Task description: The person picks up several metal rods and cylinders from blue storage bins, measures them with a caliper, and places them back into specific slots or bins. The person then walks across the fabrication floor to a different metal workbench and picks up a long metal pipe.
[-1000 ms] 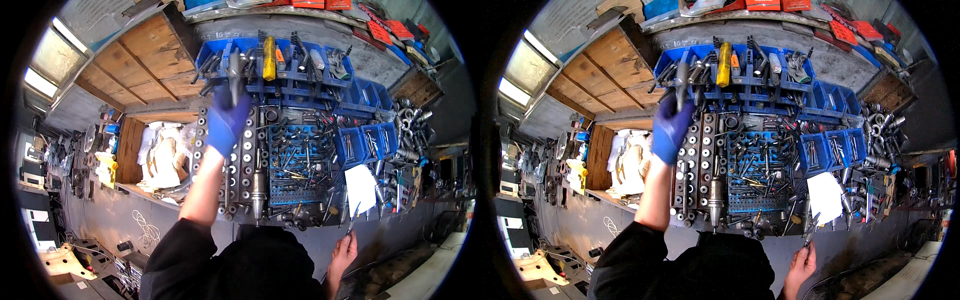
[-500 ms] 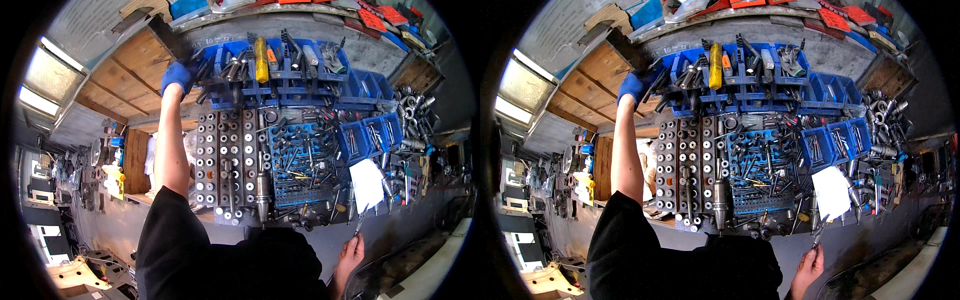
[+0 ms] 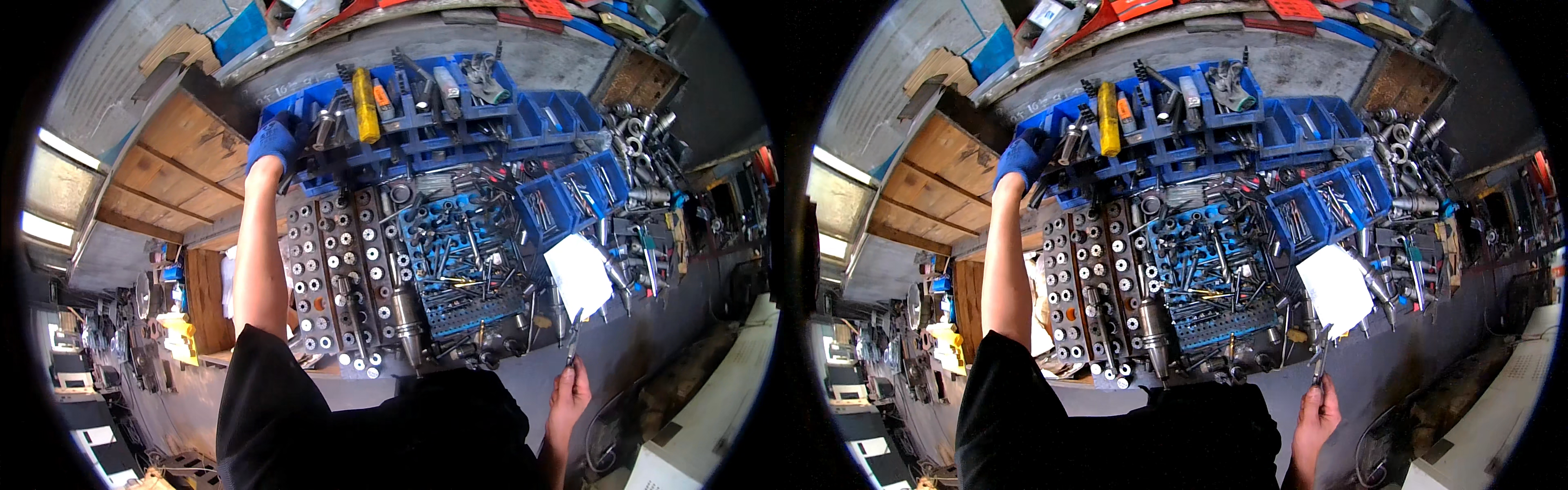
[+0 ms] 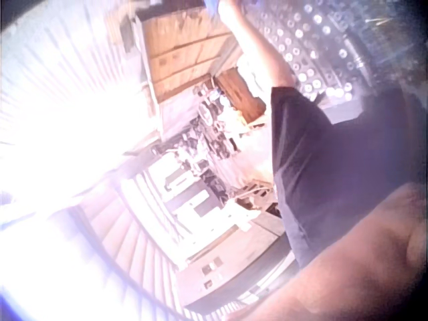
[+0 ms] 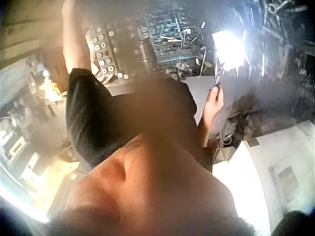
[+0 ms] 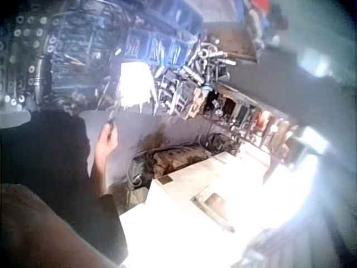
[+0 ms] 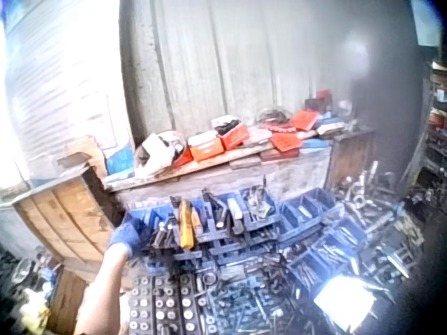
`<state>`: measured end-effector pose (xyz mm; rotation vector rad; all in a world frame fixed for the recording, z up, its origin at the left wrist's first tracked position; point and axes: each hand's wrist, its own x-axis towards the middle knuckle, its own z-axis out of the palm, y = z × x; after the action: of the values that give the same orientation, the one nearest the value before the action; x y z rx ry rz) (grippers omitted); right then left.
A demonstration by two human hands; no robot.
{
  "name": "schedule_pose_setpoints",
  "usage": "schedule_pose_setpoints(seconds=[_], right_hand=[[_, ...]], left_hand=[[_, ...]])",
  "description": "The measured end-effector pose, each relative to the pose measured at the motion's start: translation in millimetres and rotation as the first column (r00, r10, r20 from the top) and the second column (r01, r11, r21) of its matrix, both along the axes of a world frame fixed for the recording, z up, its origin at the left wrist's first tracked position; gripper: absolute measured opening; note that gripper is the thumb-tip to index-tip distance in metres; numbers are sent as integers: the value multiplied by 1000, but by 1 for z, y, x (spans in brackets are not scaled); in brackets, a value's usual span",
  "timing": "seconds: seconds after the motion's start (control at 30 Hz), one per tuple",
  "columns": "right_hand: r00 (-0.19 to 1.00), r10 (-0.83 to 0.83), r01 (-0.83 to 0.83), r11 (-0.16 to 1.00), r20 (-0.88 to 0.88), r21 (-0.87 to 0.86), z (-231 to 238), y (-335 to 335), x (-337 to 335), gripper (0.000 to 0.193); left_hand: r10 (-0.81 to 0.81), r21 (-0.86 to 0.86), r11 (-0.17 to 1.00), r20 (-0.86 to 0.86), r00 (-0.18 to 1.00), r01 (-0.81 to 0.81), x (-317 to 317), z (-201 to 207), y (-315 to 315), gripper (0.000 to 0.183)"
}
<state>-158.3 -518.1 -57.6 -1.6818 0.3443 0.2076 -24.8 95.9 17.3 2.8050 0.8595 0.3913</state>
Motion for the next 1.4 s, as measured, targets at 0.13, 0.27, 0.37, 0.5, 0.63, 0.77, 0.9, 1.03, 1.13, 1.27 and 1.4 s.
schedule_pose_setpoints(seconds=[0.13, 0.27, 0.37, 0.5, 0.63, 0.77, 0.9, 1.03, 1.13, 1.27, 1.4], right_hand=[[997, -9, 10, 1000, 75, -13, -15, -8, -2, 34], [996, -39, 41, 999, 78, -28, -23, -13, -2, 34], [993, -61, 63, 998, 96, -20, -12, -6, 1, 32], [992, -61, 68, 996, 111, -61, -12, -14, -2, 35], [981, -159, 166, 985, 111, -55, -20, -34, -18, 34], [955, -289, 292, 956, 67, -32, -16, -38, -23, 34], [954, -298, 299, 954, 27, -10, -8, -31, -22, 34], [974, -219, 218, 976, 61, 11, -7, -17, -13, 34], [988, -137, 137, 991, 76, 4, -6, -10, -9, 34], [994, -89, 90, 996, 70, -14, -10, -7, -8, 36], [996, -59, 60, 998, 74, -24, -13, -8, -2, 37]], left_hand=[[65, 215, 971, 170, 983, -102, 8, 26, -49, 42], [-309, 178, 950, 455, 835, 255, 49, 34, -129, 33], [-515, 206, 856, 408, 754, 473, 96, 23, -195, 45], [-465, 344, 850, 131, 875, 400, 173, 3, -230, 57], [-392, 330, 865, -26, 920, 378, 235, -28, -227, 46], [-238, 43, 971, 154, 959, 234, 255, -29, -197, 28], [-93, -277, 884, 685, 723, 376, 190, 23, -163, 31], [-20, -209, 877, 883, 468, 432, 118, 58, -102, 24], [-74, -76, 939, 908, 412, 336, 73, 64, -74, 25], [-168, 182, 981, 642, 748, 64, 37, 39, -36, 29], [-15, 118, 993, -69, 998, 23, 20, 31, -30, 46]])
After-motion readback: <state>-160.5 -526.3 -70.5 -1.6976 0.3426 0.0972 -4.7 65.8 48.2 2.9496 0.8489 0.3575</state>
